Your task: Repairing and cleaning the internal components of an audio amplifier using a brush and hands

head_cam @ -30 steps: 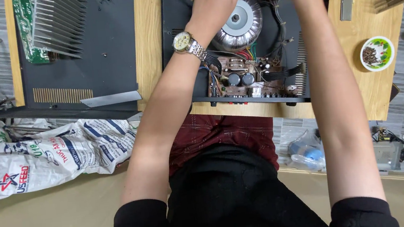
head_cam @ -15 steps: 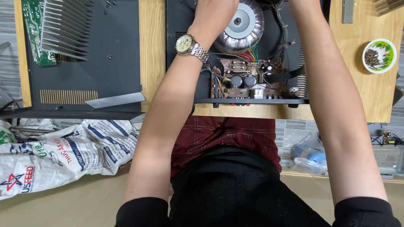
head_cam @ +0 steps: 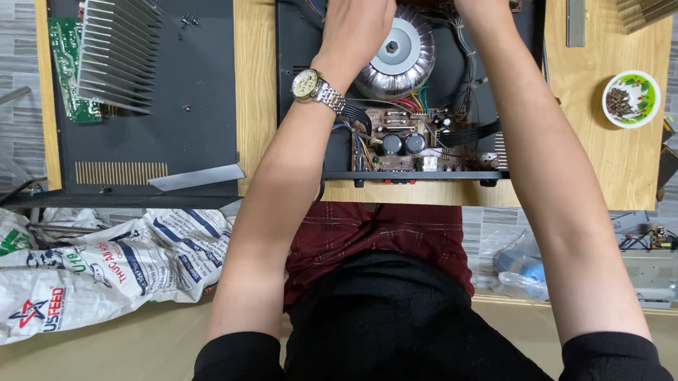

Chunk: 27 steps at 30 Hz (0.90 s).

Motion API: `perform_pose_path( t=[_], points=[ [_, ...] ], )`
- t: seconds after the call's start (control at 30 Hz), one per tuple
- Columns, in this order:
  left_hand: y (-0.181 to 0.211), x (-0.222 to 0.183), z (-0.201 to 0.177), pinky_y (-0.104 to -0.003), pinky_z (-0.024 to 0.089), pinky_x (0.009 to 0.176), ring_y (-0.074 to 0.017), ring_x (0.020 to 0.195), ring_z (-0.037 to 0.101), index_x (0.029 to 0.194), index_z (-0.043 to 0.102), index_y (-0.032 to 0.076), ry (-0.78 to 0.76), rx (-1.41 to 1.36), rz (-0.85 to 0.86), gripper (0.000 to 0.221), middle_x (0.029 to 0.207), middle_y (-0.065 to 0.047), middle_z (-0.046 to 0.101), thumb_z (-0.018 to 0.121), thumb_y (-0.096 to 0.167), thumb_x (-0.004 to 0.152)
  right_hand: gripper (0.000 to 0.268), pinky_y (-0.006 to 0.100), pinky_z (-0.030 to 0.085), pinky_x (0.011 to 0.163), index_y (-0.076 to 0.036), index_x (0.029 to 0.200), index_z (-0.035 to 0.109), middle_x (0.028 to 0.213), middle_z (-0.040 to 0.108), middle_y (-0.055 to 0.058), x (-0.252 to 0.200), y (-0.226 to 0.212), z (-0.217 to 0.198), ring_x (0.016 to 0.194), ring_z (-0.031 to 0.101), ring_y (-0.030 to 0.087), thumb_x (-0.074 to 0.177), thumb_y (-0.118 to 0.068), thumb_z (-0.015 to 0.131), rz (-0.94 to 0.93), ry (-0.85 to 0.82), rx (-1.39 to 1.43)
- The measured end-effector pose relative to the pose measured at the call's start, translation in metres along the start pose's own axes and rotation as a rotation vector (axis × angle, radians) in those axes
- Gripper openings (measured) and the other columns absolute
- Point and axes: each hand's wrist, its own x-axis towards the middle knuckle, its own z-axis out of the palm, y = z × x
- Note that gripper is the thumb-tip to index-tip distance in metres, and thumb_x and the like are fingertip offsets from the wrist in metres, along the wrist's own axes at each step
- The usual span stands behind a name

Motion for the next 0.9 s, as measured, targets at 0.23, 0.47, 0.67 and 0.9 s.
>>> perform_pose_path(
  t=[0.23,0.47,0.67,0.9],
  points=[
    [-0.002,-0.002,0.002,-0.044,0.046,0.046,-0.0286,0.075,0.065,0.099,0.055,0.011,0.023,0.056,-0.010,0.006,0.095,-0.007,0.056,0.059,0.008,0.094,0.016,0.030,0.070,0.066,-0.001,0.090,0.064,0.082,0.075,0.015,-0.003,-0.017,0.009,0.071,0.080,0.021,0.100,-0.003,0.052,0.083,0.035,0.014],
    [0.001,0.000,-0.001,-0.043,0.045,0.045,-0.0275,0.072,0.066,0.099,0.054,0.009,0.071,0.034,-0.011,0.003,0.092,-0.008,0.055,0.056,0.010,0.097,0.018,0.031,0.070,0.060,0.004,0.091,0.062,0.081,0.072,0.017,-0.003,-0.014,0.008,0.068,0.077,0.022,0.106,-0.003,0.054,-0.009,-0.022,-0.086],
    [-0.001,0.001,0.001,-0.044,0.050,0.048,-0.0304,0.079,0.069,0.110,0.056,0.011,0.089,0.032,-0.036,0.011,0.102,-0.008,0.061,0.057,0.012,0.099,0.018,0.028,0.068,0.058,0.001,0.088,0.066,0.079,0.074,0.013,-0.001,-0.010,0.008,0.065,0.078,0.019,0.099,0.001,0.052,0.064,0.003,-0.109],
    [0.004,0.003,-0.003,-0.044,0.054,0.056,-0.0314,0.087,0.071,0.124,0.048,0.010,0.047,0.024,-0.097,0.025,0.104,-0.010,0.066,0.056,0.020,0.103,0.030,0.030,0.050,0.062,-0.007,0.079,0.068,0.071,0.071,0.003,-0.008,-0.040,0.017,0.065,0.068,0.011,0.109,-0.009,0.069,-0.283,0.004,-0.444]
  ],
)
